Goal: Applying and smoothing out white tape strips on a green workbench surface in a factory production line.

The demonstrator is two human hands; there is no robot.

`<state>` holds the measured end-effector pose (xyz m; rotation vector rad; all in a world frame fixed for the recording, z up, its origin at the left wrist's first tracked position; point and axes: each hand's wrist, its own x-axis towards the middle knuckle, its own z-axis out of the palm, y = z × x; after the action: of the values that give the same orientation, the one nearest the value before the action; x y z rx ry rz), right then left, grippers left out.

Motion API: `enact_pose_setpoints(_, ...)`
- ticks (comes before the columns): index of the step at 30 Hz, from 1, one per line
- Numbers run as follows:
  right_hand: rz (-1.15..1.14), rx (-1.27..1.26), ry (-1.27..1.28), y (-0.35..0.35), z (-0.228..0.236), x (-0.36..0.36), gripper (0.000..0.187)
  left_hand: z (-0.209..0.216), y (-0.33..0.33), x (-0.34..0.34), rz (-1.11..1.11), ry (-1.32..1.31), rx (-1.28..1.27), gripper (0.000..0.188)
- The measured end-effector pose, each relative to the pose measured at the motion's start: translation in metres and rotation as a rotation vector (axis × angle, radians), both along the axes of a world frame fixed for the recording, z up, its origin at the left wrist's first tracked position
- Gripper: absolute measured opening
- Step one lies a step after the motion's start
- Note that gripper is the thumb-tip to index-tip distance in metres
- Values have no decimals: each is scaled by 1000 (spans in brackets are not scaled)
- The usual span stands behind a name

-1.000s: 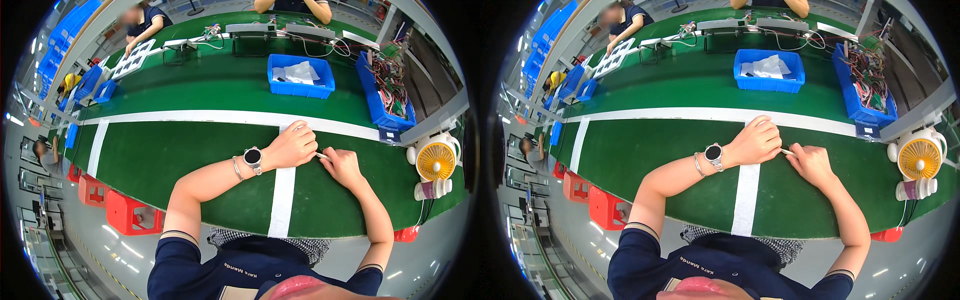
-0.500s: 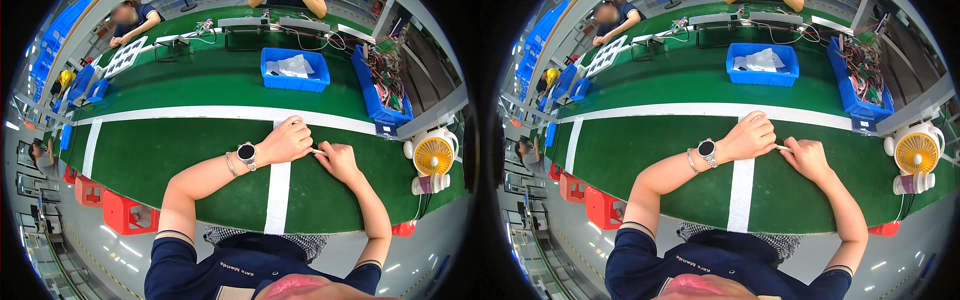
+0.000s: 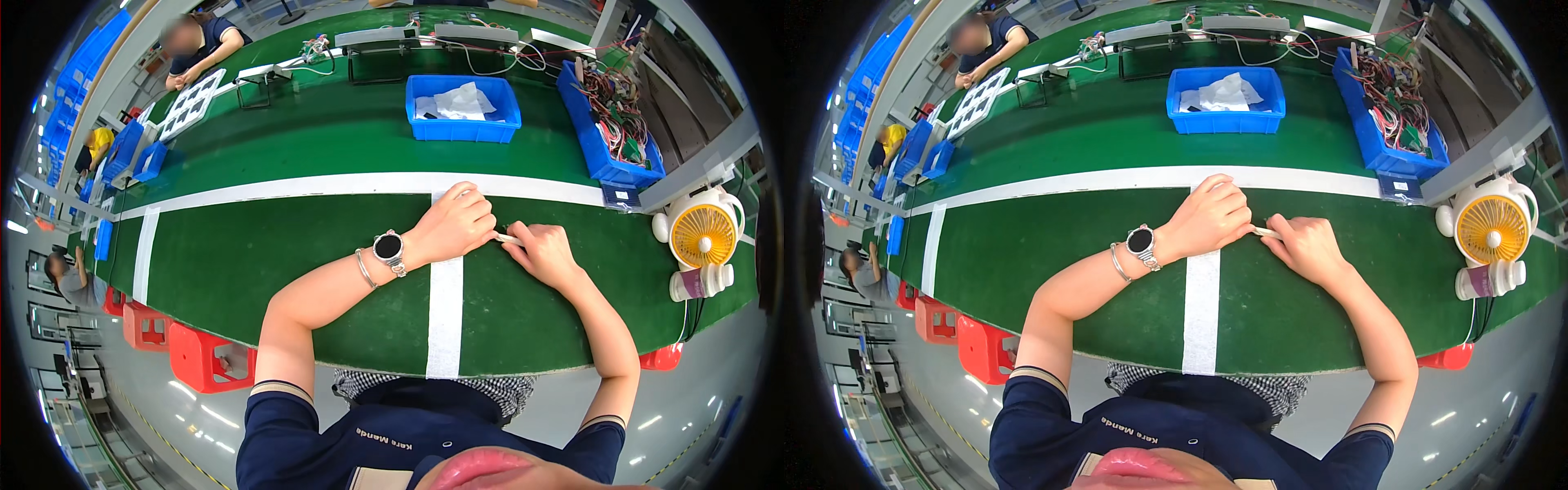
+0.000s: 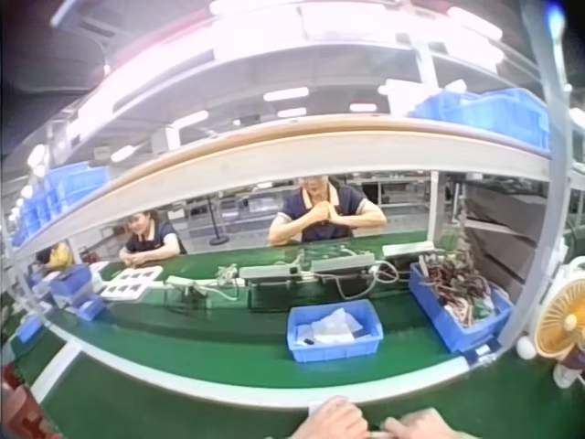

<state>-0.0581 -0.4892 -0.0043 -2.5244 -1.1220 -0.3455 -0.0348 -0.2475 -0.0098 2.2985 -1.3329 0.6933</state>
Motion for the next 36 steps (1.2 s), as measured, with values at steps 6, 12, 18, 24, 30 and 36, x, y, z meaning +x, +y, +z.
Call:
enact_pose_setpoints(6, -6, -11, -7, -1, -2, 1, 25, -2, 0, 2, -1, 7, -6, 21)
enact_pose_setpoints(12, -4, 2, -12, -3, -6, 2, 24, -2, -1, 2, -16, 3, -29, 20)
enact_pose_setpoints(18, -8, -6, -2, -3, -6, 2, 24, -1, -1, 3, -9, -5, -12, 20)
enact_pose_setpoints(24, -1, 7, 10, -3, -6, 2, 24, -1, -1, 3, -17, -6, -15, 20)
enact_pose_setpoints(30, 0, 13, 11, -2, -4, 1, 23, 2, 0, 2, -13, 16, -3, 19)
enact_pose_setpoints(36, -5, 5, 14, -2, -3, 1, 22, 0, -2, 1, -4, 58, -4, 18)
